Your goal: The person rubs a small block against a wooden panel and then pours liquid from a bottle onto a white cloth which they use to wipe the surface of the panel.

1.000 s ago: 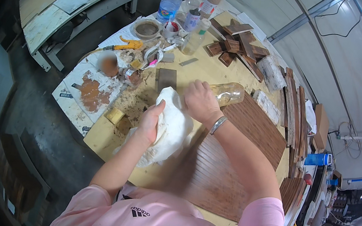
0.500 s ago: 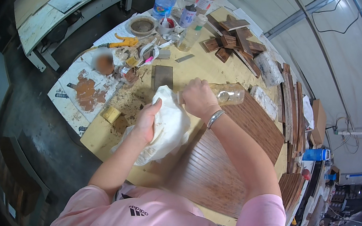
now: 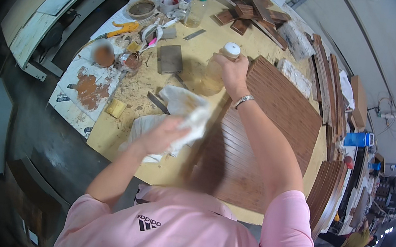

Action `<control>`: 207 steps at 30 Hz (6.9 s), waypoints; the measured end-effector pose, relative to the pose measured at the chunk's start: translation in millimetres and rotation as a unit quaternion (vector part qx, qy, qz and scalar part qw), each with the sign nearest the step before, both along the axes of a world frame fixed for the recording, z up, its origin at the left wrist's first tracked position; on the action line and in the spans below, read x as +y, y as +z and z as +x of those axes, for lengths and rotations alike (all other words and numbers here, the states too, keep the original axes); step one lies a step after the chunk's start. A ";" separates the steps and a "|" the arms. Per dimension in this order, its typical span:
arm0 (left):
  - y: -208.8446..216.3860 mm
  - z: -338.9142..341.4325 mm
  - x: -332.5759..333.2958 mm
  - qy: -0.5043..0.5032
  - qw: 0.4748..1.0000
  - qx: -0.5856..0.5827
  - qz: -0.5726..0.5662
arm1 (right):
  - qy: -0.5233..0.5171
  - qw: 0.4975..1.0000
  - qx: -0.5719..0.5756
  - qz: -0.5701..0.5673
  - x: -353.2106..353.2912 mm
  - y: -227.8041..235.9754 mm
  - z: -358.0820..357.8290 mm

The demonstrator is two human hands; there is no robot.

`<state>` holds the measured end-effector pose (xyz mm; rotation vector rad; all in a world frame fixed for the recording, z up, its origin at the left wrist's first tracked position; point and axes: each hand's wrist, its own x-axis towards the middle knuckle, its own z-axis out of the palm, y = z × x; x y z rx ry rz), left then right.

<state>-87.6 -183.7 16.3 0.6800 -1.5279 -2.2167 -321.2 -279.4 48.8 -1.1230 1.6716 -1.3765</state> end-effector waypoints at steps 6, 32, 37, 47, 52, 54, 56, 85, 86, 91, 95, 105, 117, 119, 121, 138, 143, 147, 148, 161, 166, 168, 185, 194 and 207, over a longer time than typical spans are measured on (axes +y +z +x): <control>-22.8 -101.5 104.2 -0.116 0.761 -0.005 -0.638 | 0.093 0.995 0.025 0.014 34.4 5.2 -18.2; -25.2 -240.7 197.5 -0.243 0.659 -0.141 -0.697 | -0.277 0.838 0.368 0.292 448.9 -76.5 -226.0; -23.8 -270.1 190.1 -0.250 0.681 -0.149 -0.672 | -0.288 0.832 0.365 0.304 456.7 -71.2 -227.0; -30.8 -321.5 213.3 -0.256 0.658 -0.122 -0.698 | -0.286 0.832 0.359 0.311 451.3 -67.7 -223.9; -14.1 -359.1 133.7 -0.178 0.704 -0.247 -0.642 | -0.300 0.826 0.359 0.314 459.6 -70.2 -226.9; -20.9 -353.7 108.1 -0.119 0.670 -0.305 -0.667 | -0.304 0.828 0.359 0.305 453.7 -71.3 -224.1; -44.6 -351.2 122.8 -0.128 0.644 -0.264 -0.707 | -0.296 0.832 0.354 0.309 452.7 -69.8 -223.8; -0.2 -327.9 110.6 -0.242 0.754 -0.248 -0.558 | -0.301 0.815 0.371 0.329 452.5 -68.9 -223.3; -25.3 -314.5 88.5 -0.152 0.651 -0.203 -0.716 | -0.296 0.815 0.375 0.327 445.5 -64.6 -219.6; -25.1 -269.5 195.0 -0.307 0.597 -0.019 -0.741 | -0.300 0.808 0.366 0.350 451.7 -63.9 -223.2; -18.0 -257.7 119.0 -0.193 0.715 -0.195 -0.643 | -0.303 0.811 0.359 0.348 455.2 -64.8 -223.1; -11.6 -206.7 152.1 -0.202 0.716 -0.200 -0.637 | -0.298 0.803 0.370 0.359 453.5 -74.7 -227.4; -25.9 -200.2 171.0 -0.189 0.659 -0.079 -0.724 | -0.293 0.801 0.369 0.368 451.2 -68.1 -224.9; -20.7 -197.6 138.6 -0.163 0.705 -0.196 -0.662 | -0.296 0.800 0.379 0.358 454.1 -72.7 -225.6; -32.1 -185.5 103.1 -0.084 0.658 -0.228 -0.713 | -0.299 0.803 0.383 0.345 450.3 -71.1 -224.8; -25.1 -202.4 213.5 -0.194 0.656 -0.145 -0.714 | -0.296 0.840 0.348 0.293 458.3 -77.2 -232.4; -33.9 -149.5 172.2 -0.204 0.627 -0.205 -0.723 | -0.068 0.877 0.435 0.192 500.9 -29.7 -193.3; -17.8 -148.1 218.4 -0.286 0.667 -0.146 -0.673 | 0.025 0.838 0.487 0.245 534.2 -34.3 -165.4; -17.7 -160.5 244.9 -0.285 0.662 -0.101 -0.686 | 0.014 0.836 0.495 0.237 533.8 -38.8 -163.6; -18.9 -206.9 261.6 -0.287 0.639 -0.019 -0.714 | -0.018 0.819 0.540 0.194 531.8 -57.2 -165.0; -9.6 -205.5 237.0 -0.368 0.614 -0.028 -0.698 | 0.016 0.847 0.492 0.199 543.6 -49.1 -174.9; -0.5 -166.0 211.4 -0.363 0.603 -0.056 -0.708 | -0.089 0.887 0.417 0.178 570.7 -58.0 -188.5; -21.0 -290.8 286.9 -0.438 0.625 0.023 -0.646 | -0.169 0.966 0.147 0.131 597.5 -116.9 -195.3; -19.4 -337.0 300.2 -0.374 0.667 -0.026 -0.643 | -0.147 0.966 0.161 0.141 597.4 -109.9 -195.0; -21.5 -357.2 266.5 -0.329 0.639 -0.047 -0.693 | -0.167 0.969 0.136 0.124 597.0 -108.6 -196.2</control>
